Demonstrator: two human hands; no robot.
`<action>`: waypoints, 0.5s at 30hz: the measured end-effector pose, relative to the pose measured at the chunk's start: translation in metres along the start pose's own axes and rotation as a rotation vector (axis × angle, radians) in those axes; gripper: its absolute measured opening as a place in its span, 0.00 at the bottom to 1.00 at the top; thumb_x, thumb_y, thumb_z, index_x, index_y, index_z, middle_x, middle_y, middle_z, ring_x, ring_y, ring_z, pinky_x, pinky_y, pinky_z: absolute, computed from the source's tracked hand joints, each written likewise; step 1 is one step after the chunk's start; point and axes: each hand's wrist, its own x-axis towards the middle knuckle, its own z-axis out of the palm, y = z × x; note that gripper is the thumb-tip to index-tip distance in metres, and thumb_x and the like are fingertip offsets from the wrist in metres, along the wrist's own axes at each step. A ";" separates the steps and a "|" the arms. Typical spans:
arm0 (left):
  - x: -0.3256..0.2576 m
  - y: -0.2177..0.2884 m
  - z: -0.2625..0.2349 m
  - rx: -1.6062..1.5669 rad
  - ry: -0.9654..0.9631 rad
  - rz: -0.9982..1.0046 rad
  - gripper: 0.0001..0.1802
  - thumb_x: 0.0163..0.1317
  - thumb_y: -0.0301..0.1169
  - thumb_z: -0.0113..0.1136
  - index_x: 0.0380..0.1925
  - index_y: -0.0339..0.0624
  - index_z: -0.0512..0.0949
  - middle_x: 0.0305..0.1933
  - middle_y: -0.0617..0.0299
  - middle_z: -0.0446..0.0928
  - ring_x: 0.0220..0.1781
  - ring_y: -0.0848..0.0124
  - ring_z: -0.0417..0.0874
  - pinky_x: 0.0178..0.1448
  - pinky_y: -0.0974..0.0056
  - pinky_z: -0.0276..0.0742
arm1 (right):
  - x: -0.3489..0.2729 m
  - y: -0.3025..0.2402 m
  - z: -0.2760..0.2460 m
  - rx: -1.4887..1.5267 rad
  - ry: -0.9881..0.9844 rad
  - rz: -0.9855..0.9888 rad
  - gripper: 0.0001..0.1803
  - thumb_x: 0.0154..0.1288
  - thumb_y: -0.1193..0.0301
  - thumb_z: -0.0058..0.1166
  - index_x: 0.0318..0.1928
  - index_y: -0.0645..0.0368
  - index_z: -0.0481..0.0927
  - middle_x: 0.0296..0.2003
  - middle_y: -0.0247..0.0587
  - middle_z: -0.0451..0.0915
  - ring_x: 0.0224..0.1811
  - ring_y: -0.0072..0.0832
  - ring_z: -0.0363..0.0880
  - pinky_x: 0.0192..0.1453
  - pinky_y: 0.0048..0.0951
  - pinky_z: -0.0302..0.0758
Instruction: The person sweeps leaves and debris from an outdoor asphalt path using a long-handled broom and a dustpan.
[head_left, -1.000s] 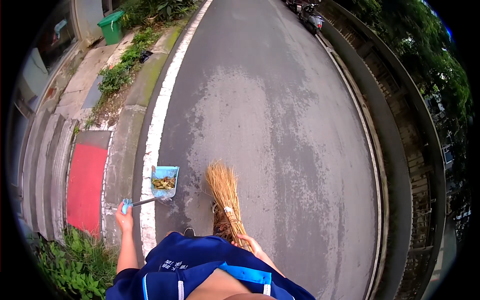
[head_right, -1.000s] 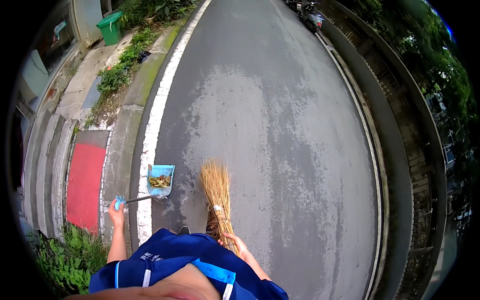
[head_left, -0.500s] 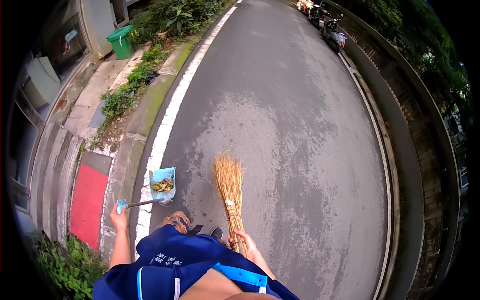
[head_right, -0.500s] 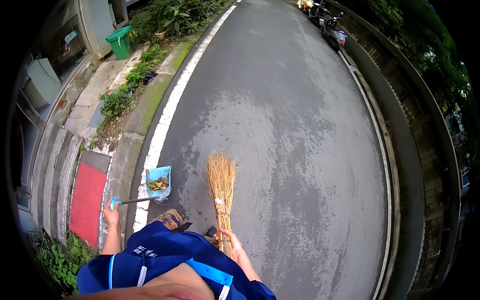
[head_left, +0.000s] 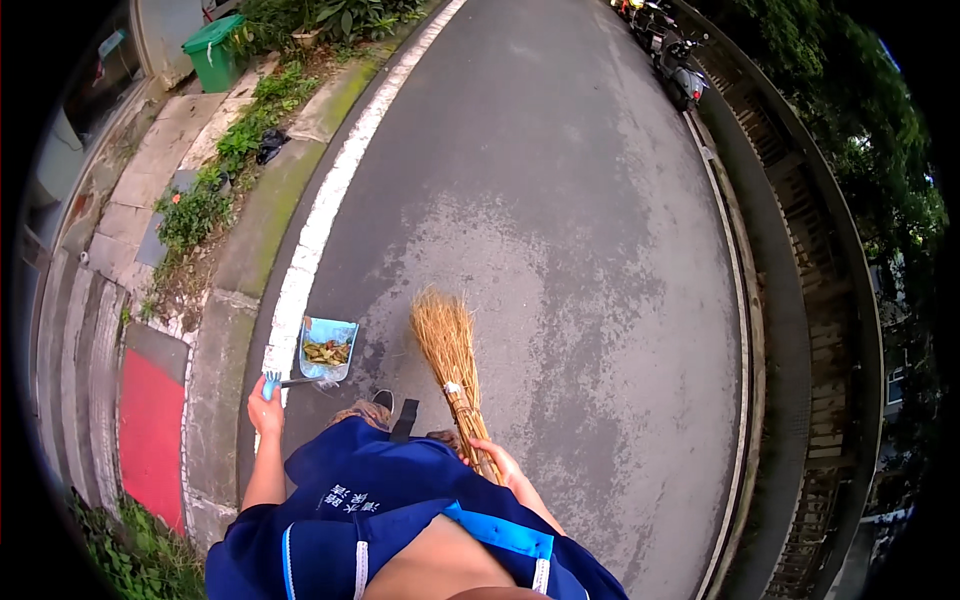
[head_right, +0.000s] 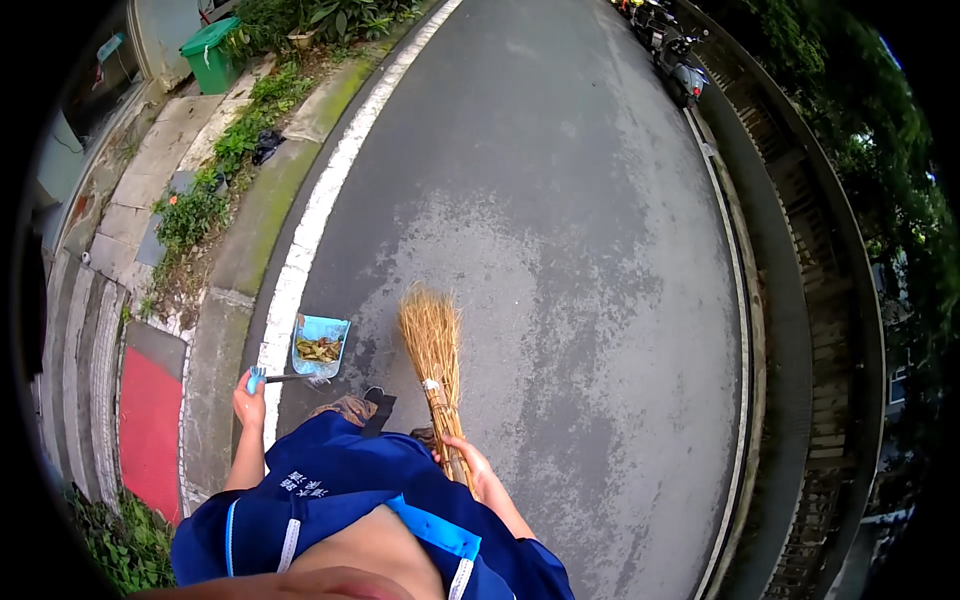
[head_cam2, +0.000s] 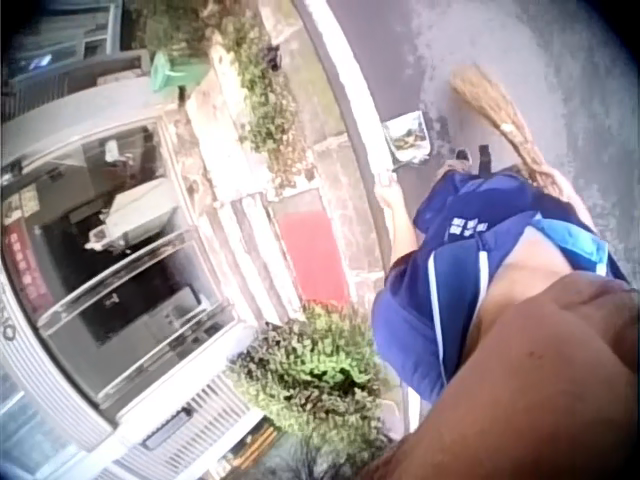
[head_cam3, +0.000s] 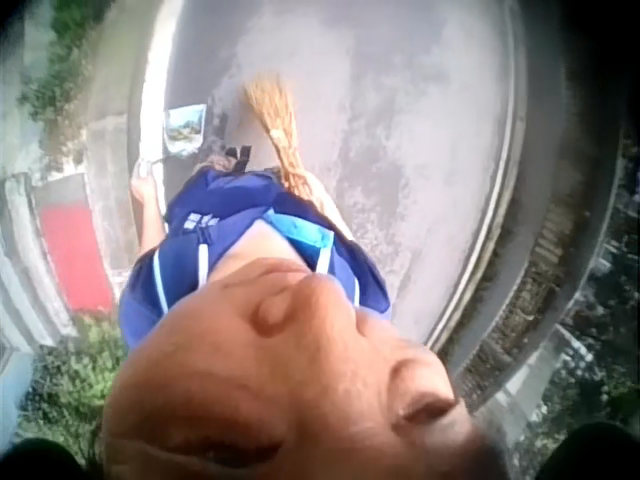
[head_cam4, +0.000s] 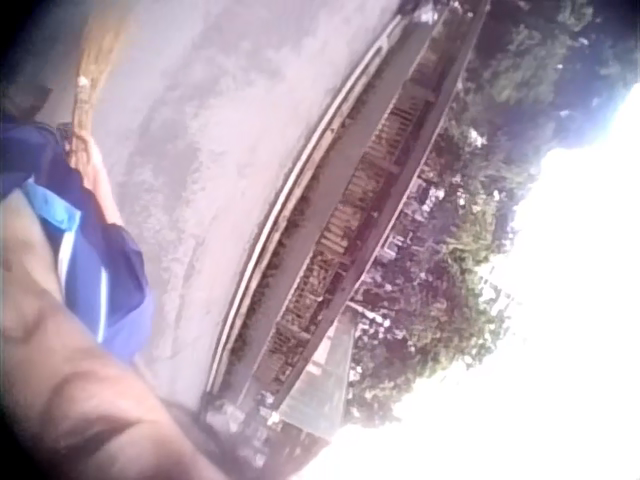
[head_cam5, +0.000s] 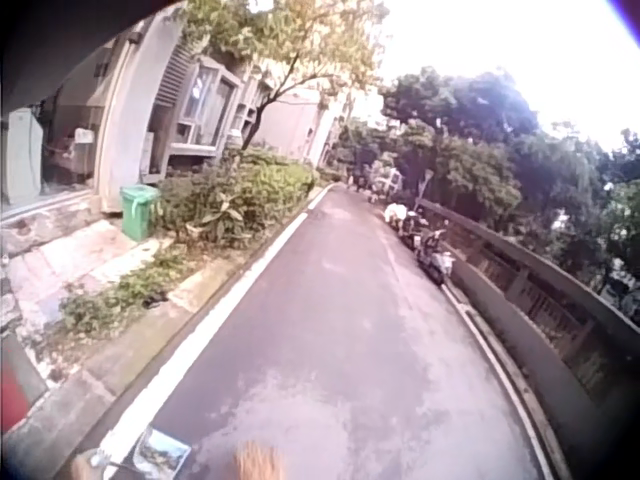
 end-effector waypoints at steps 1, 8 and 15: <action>0.013 0.018 0.010 0.009 0.005 0.011 0.22 0.52 0.31 0.65 0.50 0.42 0.78 0.39 0.48 0.82 0.41 0.56 0.83 0.46 0.58 0.75 | -0.001 -0.018 0.010 0.033 0.019 -0.007 0.14 0.59 0.64 0.59 0.40 0.59 0.74 0.29 0.43 0.80 0.27 0.29 0.80 0.29 0.30 0.81; 0.115 0.095 0.074 -0.160 0.007 0.057 0.21 0.53 0.28 0.64 0.49 0.37 0.78 0.38 0.52 0.82 0.38 0.67 0.82 0.46 0.63 0.75 | 0.034 -0.133 0.032 0.256 -0.035 -0.009 0.18 0.60 0.62 0.55 0.44 0.64 0.74 0.33 0.46 0.80 0.30 0.31 0.80 0.35 0.31 0.82; 0.172 0.182 0.148 -0.286 0.073 0.001 0.22 0.53 0.25 0.64 0.50 0.33 0.77 0.39 0.56 0.82 0.39 0.72 0.80 0.47 0.67 0.74 | 0.095 -0.284 0.051 0.416 -0.177 0.119 0.27 0.57 0.61 0.54 0.51 0.69 0.71 0.34 0.44 0.81 0.30 0.33 0.80 0.38 0.27 0.81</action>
